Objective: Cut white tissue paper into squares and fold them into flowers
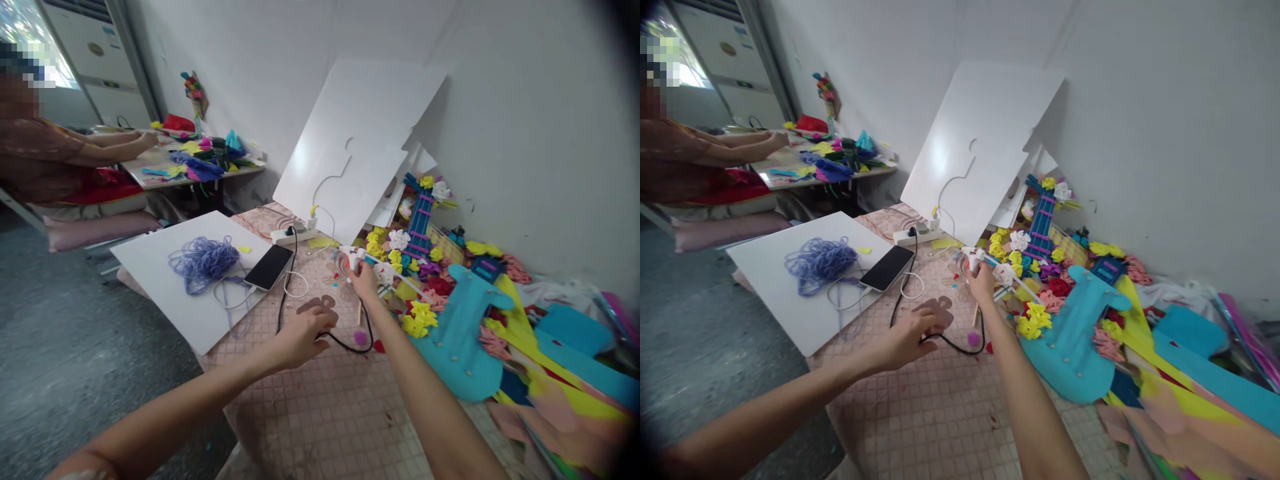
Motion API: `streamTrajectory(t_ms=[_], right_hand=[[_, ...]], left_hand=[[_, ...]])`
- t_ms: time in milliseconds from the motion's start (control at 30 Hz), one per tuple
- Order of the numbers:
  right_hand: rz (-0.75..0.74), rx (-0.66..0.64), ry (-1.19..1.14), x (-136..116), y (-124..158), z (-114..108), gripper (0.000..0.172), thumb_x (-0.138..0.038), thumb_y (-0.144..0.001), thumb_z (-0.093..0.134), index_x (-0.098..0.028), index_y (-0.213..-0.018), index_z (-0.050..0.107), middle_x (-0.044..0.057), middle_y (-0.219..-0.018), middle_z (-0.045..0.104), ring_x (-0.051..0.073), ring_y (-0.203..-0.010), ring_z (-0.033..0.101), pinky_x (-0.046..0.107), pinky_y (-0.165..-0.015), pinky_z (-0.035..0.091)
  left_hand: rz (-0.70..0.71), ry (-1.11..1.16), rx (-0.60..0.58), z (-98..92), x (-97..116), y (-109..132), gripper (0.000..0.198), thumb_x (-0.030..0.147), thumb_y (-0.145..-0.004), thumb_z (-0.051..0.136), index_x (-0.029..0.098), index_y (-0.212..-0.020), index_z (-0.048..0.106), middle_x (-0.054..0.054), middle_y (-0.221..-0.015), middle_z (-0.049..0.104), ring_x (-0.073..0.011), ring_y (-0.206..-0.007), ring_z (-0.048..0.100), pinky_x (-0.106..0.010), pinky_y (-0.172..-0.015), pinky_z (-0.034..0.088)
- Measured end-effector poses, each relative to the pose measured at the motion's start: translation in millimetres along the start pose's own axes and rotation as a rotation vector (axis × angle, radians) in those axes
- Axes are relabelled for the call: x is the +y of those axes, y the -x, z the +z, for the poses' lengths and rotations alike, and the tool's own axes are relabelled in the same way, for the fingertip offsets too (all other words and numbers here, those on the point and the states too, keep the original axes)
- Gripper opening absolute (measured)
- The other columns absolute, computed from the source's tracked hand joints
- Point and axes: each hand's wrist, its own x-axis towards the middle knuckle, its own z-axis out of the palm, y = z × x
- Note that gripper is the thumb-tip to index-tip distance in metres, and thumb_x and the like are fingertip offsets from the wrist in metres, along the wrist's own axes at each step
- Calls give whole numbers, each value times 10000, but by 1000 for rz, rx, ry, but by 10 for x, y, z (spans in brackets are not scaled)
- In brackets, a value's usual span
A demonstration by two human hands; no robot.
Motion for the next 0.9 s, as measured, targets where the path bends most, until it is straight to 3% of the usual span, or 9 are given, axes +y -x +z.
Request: streamTrajectory(t_ms=[100,200,300,433,600,800,900], right_hand=[[-15,45,20,-54,-6,20,328,-318,-880,540,-159,-1167,531,84,-1164,562,207,-983,581,418,-817,496],[-37,62,38,-93,-19,24,327,-320,-879,541,-158,-1163,533,85,-1168,560,214,-1003,572,431,-836,484],[-50,31,49,-94,-48,2,318,-330,-877,542,-153,-1141,544,81,-1139,574,208,-986,578,425,-830,485],[-62,-26,56,-68,-80,-38,312,-348,-879,536,-152,-1121,554,77,-1113,586,196,-949,591,408,-808,495],[-86,-28,43,-64,-101,-50,306,-352,-879,533,-151,-1110,557,74,-1112,585,198,-961,585,417,-824,481],[-126,26,-10,-68,-77,-53,363,-346,-833,511,-106,-1105,538,152,-1072,594,266,-1021,535,393,-877,421],[-142,63,-35,-69,6,-63,388,-298,-822,480,-88,-1148,503,188,-1109,557,298,-1067,495,422,-911,390]], left_hand=[[14,-36,15,117,-87,-90,148,50,-661,504,153,-755,554,-17,-763,559,-128,-739,501,-230,-674,391],[16,-63,104,171,-170,-270,181,76,-715,461,153,-804,599,-35,-850,583,-132,-804,528,-232,-741,411],[-51,-85,90,173,-265,-492,246,66,-724,422,139,-838,627,-53,-897,601,-126,-783,553,-232,-749,429],[-69,-96,40,182,-343,-697,147,102,-698,500,134,-731,639,-45,-767,622,-150,-733,565,-252,-718,435],[-66,-33,40,205,-291,-736,235,301,-812,498,143,-912,640,-42,-837,651,-130,-723,576,-227,-670,441],[-60,194,84,121,-321,-698,271,322,-832,493,126,-941,644,-46,-845,664,-124,-748,586,-232,-692,456],[-64,197,63,60,-316,-671,245,306,-816,516,127,-924,644,-47,-850,666,-128,-758,590,-233,-682,458]])
